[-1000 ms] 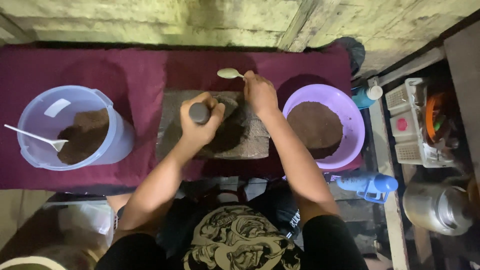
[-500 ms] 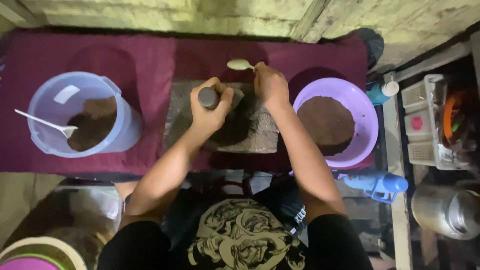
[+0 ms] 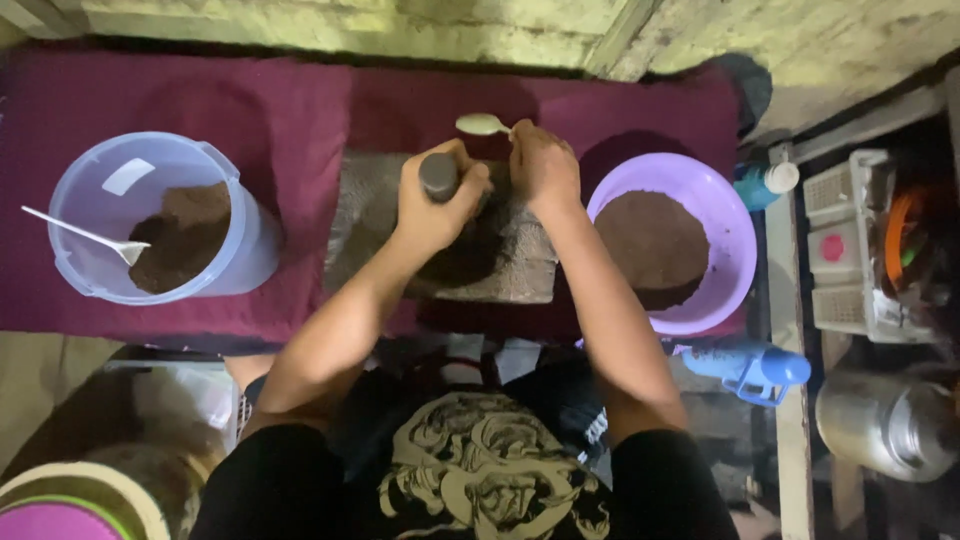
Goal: Grinding and mixing dark powder using a stone mortar and pestle, and adding more powder with a spoon.
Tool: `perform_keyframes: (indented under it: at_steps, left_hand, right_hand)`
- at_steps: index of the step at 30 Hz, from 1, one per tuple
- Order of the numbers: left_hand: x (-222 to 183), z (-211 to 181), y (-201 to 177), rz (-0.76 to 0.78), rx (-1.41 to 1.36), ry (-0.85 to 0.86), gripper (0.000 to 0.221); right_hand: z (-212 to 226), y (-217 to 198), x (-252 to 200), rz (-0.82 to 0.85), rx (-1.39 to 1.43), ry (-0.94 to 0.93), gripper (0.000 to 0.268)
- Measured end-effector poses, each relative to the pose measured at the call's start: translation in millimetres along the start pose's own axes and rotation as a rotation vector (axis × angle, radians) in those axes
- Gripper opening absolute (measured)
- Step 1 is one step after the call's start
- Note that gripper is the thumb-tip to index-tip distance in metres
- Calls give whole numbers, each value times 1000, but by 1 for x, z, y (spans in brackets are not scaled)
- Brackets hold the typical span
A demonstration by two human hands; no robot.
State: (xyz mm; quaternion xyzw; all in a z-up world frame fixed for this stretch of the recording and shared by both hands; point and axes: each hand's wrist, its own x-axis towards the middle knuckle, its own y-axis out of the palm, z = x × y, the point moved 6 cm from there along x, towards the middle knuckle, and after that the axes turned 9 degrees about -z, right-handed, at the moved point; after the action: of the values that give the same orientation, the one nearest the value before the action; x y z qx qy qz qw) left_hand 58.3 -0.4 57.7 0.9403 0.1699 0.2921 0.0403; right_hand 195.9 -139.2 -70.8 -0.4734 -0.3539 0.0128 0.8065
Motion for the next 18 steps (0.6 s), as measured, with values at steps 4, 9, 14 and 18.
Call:
perform_keyframes:
  at_steps: [4, 9, 14, 18]
  left_hand:
    - [6, -29, -10, -47, -47, -5, 36]
    - [-9, -47, -12, 27, 20, 63, 28]
    - [-16, 14, -3, 35, -14, -10, 25]
    - [-6, -21, -9, -44, 88, 95, 27]
  right_hand:
    - [2, 0, 1, 5, -9, 80, 16]
    - [7, -5, 2, 104, 10, 22, 13]
    - [7, -10, 3, 88, 24, 31, 13]
    - [16, -24, 4, 102, 19, 63, 12]
